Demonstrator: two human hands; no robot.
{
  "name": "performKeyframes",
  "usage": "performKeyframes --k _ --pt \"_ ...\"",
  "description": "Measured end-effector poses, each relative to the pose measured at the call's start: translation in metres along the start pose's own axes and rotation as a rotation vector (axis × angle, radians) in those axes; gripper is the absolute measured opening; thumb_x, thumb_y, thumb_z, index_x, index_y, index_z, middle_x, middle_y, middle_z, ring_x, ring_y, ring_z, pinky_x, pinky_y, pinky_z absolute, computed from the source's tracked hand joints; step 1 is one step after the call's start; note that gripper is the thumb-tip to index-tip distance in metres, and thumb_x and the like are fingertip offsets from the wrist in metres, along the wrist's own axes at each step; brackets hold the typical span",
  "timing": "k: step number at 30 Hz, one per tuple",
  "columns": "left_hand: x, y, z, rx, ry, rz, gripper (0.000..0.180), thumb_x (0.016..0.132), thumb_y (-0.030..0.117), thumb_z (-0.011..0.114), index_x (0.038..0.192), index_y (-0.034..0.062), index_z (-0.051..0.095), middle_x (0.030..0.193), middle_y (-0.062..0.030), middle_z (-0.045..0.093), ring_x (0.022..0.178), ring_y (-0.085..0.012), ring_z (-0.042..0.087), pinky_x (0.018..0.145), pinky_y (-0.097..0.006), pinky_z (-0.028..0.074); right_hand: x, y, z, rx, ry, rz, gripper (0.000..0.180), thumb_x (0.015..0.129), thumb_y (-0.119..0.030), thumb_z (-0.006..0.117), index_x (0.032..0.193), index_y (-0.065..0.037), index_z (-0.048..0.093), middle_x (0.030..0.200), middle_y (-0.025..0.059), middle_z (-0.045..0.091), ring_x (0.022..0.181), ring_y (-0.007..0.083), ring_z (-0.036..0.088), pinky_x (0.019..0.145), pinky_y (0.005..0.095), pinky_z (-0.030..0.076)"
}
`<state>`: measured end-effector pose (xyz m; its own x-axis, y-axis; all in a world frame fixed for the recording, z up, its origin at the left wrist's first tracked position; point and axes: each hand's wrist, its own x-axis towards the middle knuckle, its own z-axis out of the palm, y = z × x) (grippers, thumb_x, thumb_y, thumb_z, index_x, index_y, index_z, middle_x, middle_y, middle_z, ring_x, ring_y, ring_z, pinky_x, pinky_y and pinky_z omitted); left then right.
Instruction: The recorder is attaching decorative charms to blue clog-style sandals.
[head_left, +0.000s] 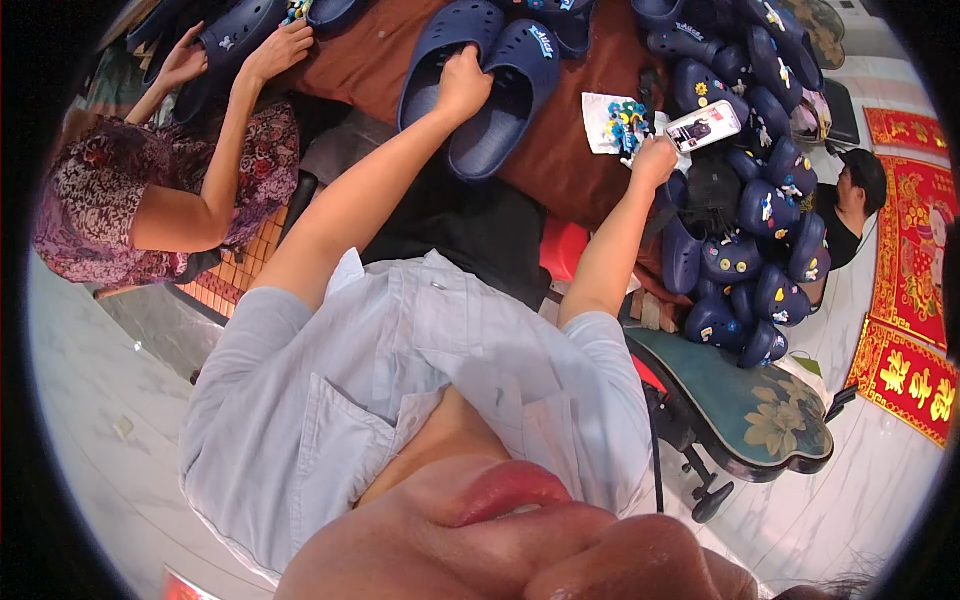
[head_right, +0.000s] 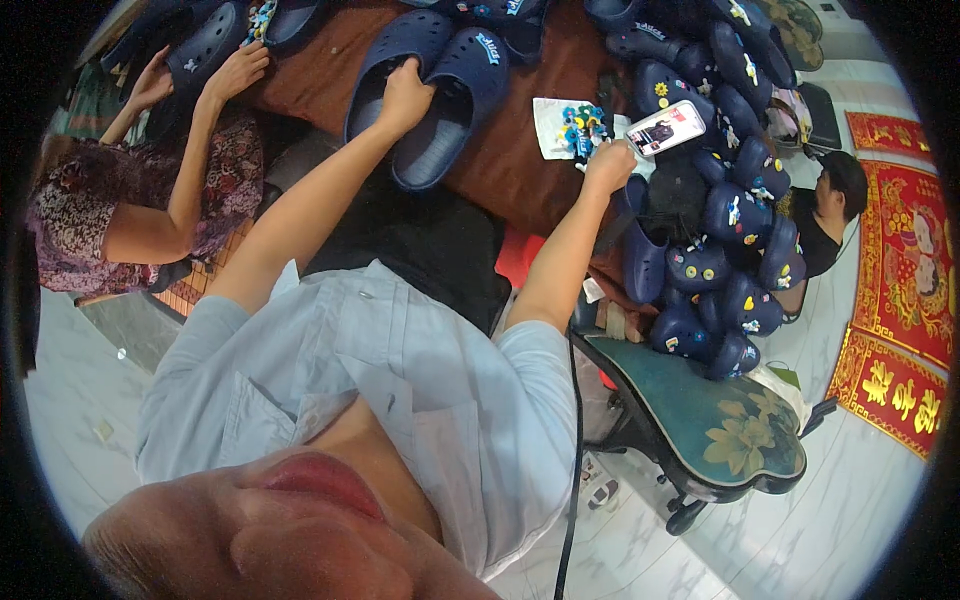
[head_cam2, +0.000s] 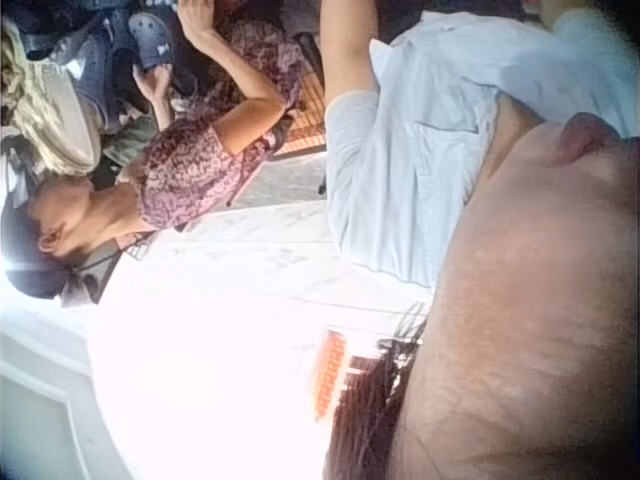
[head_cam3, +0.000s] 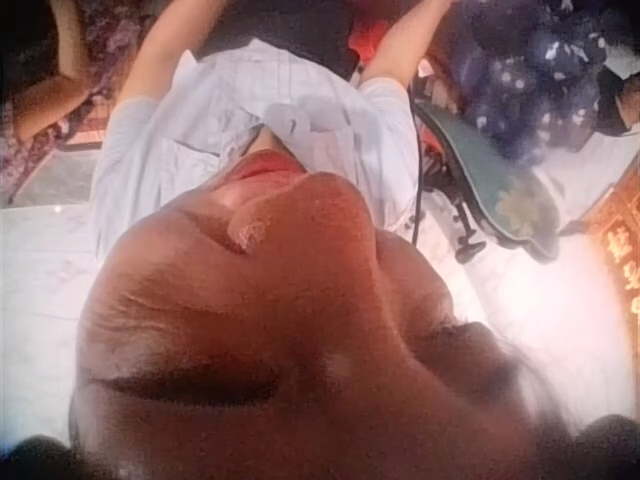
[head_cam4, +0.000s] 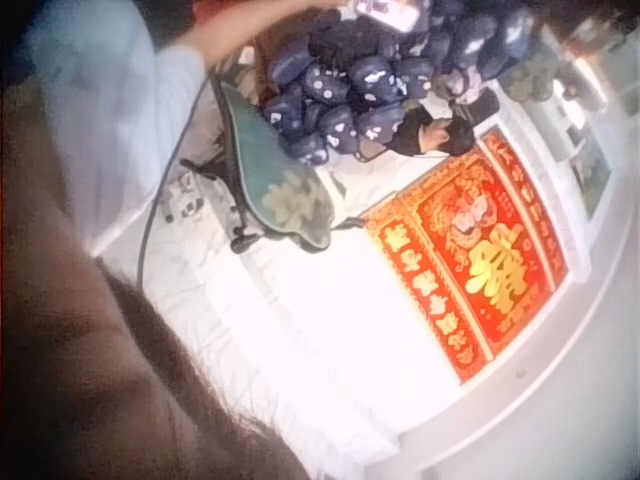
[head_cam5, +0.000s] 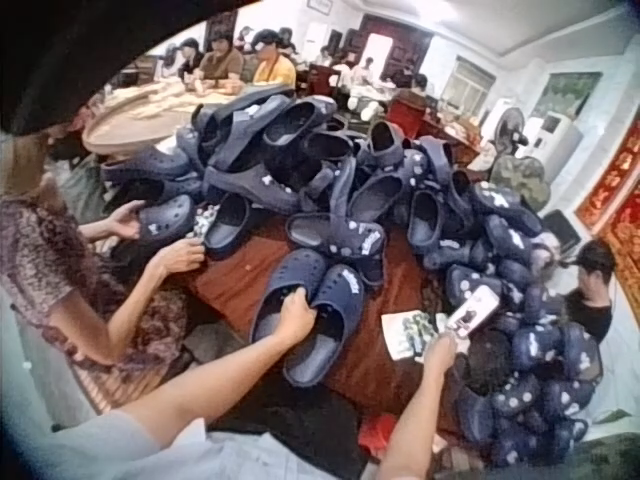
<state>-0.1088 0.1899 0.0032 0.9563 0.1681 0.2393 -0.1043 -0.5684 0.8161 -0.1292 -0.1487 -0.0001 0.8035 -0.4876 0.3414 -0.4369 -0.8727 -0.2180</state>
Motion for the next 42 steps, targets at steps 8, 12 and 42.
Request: performKeyframes --k 8,12,42 --pt "-0.002 -0.006 0.004 0.012 0.004 0.005 0.037 0.072 0.010 0.066 0.103 -0.0078 0.055 0.104 -0.0324 0.059 0.103 -0.0474 0.055 0.089 -0.048 0.045 -0.018 0.005 -0.010 0.172 0.189 -0.149 0.022 0.082 -0.008 0.056 0.098 0.001 0.067 0.091 0.0222 0.066 0.087 0.0388 0.061 0.078 0.0476 0.047" --pt "0.005 -0.022 0.014 0.016 0.054 0.041 0.033 0.071 0.010 0.063 0.098 -0.0074 0.056 0.100 -0.0332 0.059 0.095 -0.0503 0.056 0.086 -0.050 0.046 -0.055 -0.003 -0.026 0.362 0.358 -0.233 0.021 0.081 -0.004 0.056 0.099 0.001 0.066 0.094 0.0200 0.065 0.088 0.0375 0.056 0.080 0.0451 0.043" --pt "0.065 -0.064 0.000 0.395 -0.025 0.070 0.050 0.074 0.023 0.070 0.106 -0.0118 0.054 0.108 -0.0309 0.060 0.104 -0.0434 0.059 0.088 -0.043 0.046 -0.133 0.030 -0.016 0.766 0.530 -0.094 0.011 0.080 0.001 0.057 0.090 -0.001 0.060 0.090 0.0155 0.062 0.091 0.0348 0.055 0.082 0.0419 0.044"
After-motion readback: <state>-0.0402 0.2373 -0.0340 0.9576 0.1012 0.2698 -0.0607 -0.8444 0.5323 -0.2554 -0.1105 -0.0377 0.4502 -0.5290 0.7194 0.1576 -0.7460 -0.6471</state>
